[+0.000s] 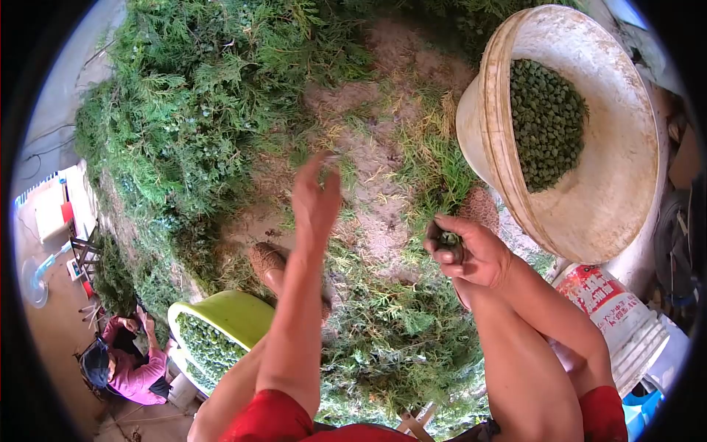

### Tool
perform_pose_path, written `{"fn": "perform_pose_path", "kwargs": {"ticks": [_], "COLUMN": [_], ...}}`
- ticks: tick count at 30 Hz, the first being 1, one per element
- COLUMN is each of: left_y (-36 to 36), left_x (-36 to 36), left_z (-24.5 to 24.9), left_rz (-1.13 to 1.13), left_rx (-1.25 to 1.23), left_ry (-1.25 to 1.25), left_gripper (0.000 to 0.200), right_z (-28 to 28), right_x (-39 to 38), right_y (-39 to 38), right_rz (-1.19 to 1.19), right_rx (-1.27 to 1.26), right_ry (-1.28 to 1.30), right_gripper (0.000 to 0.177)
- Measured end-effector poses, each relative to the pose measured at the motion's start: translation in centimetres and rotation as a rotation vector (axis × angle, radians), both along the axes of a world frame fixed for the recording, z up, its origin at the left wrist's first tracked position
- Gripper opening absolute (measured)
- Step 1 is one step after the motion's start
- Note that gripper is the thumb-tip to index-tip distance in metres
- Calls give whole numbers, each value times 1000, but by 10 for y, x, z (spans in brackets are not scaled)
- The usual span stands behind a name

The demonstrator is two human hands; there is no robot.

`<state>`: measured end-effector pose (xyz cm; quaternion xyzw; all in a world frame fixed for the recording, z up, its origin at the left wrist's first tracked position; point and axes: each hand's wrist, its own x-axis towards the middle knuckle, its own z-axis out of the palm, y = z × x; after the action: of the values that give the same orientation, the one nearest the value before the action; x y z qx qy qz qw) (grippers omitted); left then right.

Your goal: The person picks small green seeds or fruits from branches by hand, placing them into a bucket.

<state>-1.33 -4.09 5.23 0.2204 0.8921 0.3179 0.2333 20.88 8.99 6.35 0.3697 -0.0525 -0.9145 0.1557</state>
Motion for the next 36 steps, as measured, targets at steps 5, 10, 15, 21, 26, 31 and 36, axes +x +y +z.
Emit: {"fn": "perform_pose_path", "kwargs": {"ticks": [5, 10, 15, 21, 26, 31, 36], "left_y": [-11, -44, -23, 12, 7, 8, 4], "left_x": [-26, 52, -19, -52, 14, 25, -73], "left_z": [-50, -16, -28, -69, -14, 0, -62], "left_rz": [-77, -74, 136, -84, -83, -88, 108], "left_rx": [-398, -149, 11, -176, 100, 163, -211], "left_ry": [318, -180, 253, 589, 16, -352, 662], "left_gripper": [54, 20, 19, 13, 15, 30, 23], "right_z": [3, 1, 0, 2, 4, 14, 2], "right_x": [4, 2, 10, 5, -2, -3, 7], "right_y": [-1, 5, 0, 0, -4, -1, -2], "right_rz": [32, 31, 45, 81, -20, 125, 106], "right_rx": [8, 60, 94, 172, 308, 219, -25], "right_ry": [-84, -102, -148, -173, -165, -160, -22], "right_gripper": [21, 20, 21, 20, 24, 26, 22]}}
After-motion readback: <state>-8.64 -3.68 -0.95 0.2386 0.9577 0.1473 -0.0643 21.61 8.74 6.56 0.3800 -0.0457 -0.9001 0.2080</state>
